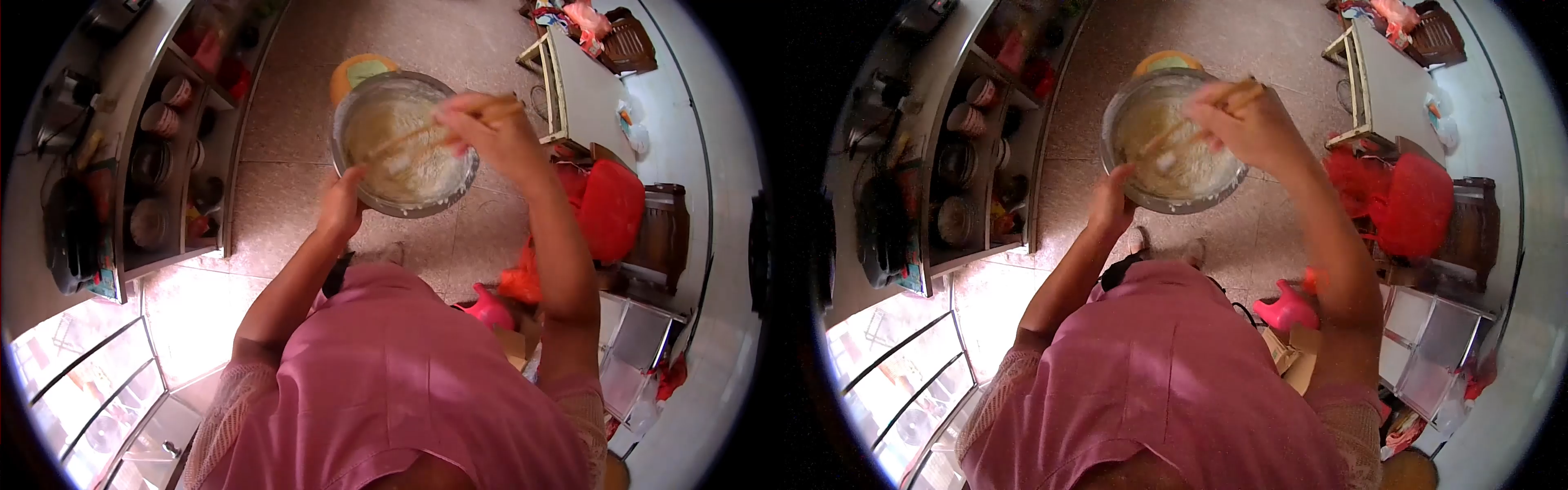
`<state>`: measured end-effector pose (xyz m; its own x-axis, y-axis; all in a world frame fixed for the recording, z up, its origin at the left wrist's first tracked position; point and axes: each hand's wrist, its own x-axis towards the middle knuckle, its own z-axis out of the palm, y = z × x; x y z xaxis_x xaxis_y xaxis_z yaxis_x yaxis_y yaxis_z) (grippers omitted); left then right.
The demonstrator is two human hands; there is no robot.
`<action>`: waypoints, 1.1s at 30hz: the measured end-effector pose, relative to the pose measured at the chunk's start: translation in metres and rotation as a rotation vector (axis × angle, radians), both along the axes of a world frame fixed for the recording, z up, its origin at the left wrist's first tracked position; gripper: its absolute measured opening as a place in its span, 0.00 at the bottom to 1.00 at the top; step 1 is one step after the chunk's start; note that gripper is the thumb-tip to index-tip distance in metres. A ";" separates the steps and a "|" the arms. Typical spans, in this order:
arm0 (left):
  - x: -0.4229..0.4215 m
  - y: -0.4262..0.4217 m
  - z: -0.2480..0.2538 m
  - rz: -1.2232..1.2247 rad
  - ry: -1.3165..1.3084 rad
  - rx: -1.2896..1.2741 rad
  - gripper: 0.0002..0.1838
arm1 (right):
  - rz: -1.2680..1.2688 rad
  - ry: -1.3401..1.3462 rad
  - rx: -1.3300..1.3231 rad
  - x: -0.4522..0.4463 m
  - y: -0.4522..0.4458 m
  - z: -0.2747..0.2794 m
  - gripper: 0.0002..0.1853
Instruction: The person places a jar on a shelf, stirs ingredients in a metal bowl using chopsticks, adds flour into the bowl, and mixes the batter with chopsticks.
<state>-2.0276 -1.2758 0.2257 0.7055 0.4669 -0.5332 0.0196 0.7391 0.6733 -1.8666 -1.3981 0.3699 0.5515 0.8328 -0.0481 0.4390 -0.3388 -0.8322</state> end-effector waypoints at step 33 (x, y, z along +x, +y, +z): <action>0.020 0.011 0.010 0.191 -0.013 -0.139 0.23 | -0.417 -0.110 0.334 -0.087 -0.077 -0.051 0.08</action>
<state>-2.0071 -1.2649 0.2355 0.6183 0.5152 -0.5936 -0.1375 0.8145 0.5637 -1.9536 -1.4750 0.3193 0.8254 0.5021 0.2580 0.4141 -0.2279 -0.8813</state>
